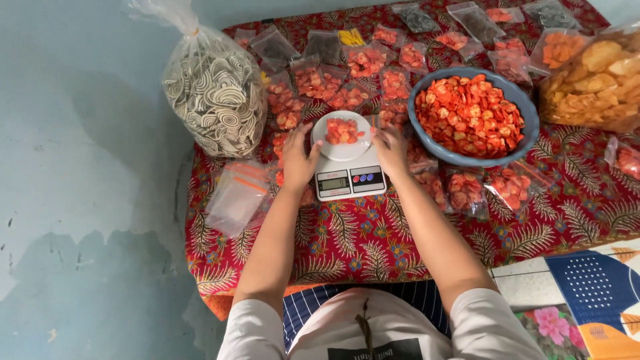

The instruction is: Weighing and packaging small orange snacks into individual plastic bags using a digital scale.

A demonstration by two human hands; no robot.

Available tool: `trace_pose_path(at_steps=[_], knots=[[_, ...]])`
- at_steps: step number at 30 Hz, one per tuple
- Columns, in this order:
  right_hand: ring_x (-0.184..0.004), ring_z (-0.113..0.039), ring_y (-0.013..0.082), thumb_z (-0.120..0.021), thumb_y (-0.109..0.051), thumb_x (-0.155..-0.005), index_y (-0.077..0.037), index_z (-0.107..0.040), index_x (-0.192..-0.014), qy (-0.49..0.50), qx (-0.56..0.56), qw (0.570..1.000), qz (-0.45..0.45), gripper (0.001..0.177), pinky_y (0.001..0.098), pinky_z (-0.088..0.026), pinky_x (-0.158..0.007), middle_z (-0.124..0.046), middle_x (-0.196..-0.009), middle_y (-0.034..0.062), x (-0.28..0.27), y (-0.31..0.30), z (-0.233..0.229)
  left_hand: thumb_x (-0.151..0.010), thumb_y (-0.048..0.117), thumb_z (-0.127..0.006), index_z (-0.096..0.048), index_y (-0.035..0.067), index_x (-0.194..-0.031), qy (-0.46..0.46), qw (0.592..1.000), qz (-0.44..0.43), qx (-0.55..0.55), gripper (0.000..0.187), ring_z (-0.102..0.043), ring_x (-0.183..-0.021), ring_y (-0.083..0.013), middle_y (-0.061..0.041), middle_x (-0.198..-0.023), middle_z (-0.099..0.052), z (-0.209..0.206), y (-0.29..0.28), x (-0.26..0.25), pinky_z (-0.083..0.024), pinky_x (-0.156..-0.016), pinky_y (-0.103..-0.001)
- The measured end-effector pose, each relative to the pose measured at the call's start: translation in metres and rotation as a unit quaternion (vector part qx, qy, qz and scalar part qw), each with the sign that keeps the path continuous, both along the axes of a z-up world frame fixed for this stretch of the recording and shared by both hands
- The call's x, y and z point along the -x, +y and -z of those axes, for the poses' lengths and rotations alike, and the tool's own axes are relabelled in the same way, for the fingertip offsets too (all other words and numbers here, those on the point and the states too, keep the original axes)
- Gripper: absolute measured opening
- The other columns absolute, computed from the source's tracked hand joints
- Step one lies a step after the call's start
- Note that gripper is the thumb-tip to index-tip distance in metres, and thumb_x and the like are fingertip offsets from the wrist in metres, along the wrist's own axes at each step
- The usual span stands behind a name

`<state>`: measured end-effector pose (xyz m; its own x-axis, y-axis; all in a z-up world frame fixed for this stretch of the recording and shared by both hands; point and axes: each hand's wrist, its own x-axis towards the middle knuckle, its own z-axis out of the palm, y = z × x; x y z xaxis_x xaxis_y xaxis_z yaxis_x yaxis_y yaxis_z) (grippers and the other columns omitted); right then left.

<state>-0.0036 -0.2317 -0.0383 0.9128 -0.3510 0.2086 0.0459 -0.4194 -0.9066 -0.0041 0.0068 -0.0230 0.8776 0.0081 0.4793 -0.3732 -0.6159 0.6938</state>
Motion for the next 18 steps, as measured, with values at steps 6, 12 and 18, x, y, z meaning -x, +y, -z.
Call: trace_pose_path(at_steps=[6,12,18], knots=[[-0.133,-0.054,0.0305,-0.071,-0.048,-0.096,-0.015,-0.073,-0.123,0.017,-0.030,0.999,-0.012,0.043,0.0417,-0.040,-0.117,-0.058,-0.144,0.0104,0.003,0.000,-0.001,-0.103,0.048,-0.051,-0.025,0.038,-0.161,0.064,0.975,0.049,-0.206,0.064,-0.016,-0.155,-0.0428,-0.013,-0.169,-0.022,-0.017,-0.010,0.024,-0.013,-0.123,-0.065],[-0.130,-0.055,0.0345,-0.070,-0.045,-0.095,-0.011,-0.071,-0.125,-0.008,-0.004,1.000,-0.019,0.045,0.0454,-0.041,-0.114,-0.065,-0.132,0.0169,0.015,0.004,-0.013,-0.101,0.050,-0.051,-0.058,0.031,-0.134,0.028,0.974,-0.030,-0.225,0.039,-0.021,-0.155,-0.0314,-0.005,-0.166,-0.030,0.014,-0.014,0.003,-0.016,-0.124,-0.061],[-0.133,-0.054,0.0339,-0.058,-0.043,-0.105,-0.008,-0.062,-0.137,-0.046,-0.056,0.997,-0.031,0.048,0.0458,-0.042,-0.114,-0.062,-0.137,0.0207,0.006,-0.003,-0.007,-0.104,0.050,-0.046,-0.032,0.031,-0.158,0.025,0.980,-0.014,-0.199,0.059,-0.019,-0.155,-0.0333,-0.009,-0.167,-0.027,0.001,-0.006,0.011,-0.017,-0.124,-0.063]])
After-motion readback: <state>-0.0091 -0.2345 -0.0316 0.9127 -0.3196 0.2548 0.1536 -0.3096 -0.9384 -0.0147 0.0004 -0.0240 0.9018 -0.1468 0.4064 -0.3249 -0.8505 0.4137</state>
